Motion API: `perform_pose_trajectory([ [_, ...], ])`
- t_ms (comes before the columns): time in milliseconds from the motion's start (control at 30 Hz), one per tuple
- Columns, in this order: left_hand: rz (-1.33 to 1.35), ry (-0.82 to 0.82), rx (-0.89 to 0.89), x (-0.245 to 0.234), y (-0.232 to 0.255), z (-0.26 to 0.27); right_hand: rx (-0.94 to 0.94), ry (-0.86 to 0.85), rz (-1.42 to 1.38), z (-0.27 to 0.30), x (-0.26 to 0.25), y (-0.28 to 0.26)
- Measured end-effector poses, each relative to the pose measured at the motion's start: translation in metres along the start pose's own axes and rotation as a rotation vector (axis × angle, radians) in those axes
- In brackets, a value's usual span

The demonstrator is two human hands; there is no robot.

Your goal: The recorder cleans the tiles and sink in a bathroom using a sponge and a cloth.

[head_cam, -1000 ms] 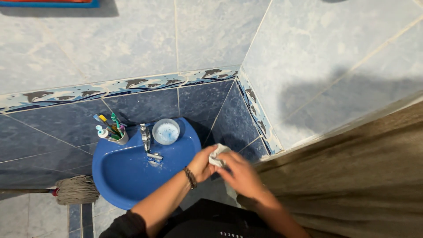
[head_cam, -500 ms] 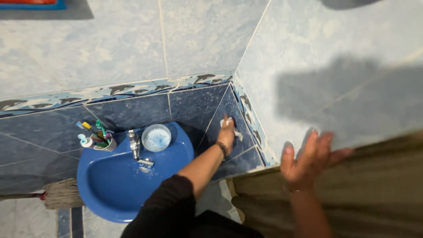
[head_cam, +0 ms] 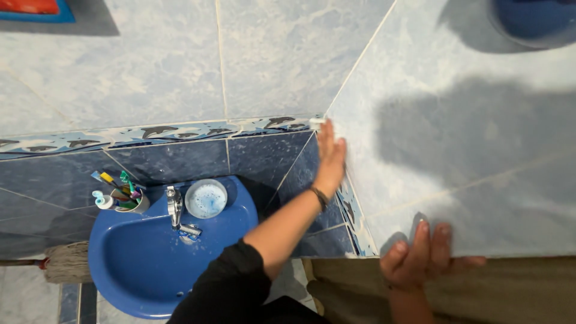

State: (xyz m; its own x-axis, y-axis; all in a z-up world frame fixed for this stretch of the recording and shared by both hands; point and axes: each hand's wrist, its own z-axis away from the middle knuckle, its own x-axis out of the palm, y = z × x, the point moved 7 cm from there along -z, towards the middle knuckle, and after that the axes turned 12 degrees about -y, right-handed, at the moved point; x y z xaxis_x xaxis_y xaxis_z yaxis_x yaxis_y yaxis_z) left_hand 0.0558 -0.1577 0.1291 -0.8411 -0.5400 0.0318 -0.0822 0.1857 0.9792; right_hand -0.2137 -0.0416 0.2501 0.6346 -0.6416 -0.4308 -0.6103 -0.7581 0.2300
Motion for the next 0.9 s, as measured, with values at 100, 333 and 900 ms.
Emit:
perform_pose_trajectory([
  [100,-0.05,-0.127,0.098,0.013,0.098,0.051,0.003,-0.03,-0.005,0.0,-0.001,0.0],
  [333,-0.167,-0.188,0.283,0.023,0.104,0.071,-0.007,0.015,0.031,0.004,0.005,0.002],
  [900,-0.142,-0.181,0.152,0.038,0.088,0.136,0.025,-0.028,0.018,-0.006,-0.002,-0.005],
])
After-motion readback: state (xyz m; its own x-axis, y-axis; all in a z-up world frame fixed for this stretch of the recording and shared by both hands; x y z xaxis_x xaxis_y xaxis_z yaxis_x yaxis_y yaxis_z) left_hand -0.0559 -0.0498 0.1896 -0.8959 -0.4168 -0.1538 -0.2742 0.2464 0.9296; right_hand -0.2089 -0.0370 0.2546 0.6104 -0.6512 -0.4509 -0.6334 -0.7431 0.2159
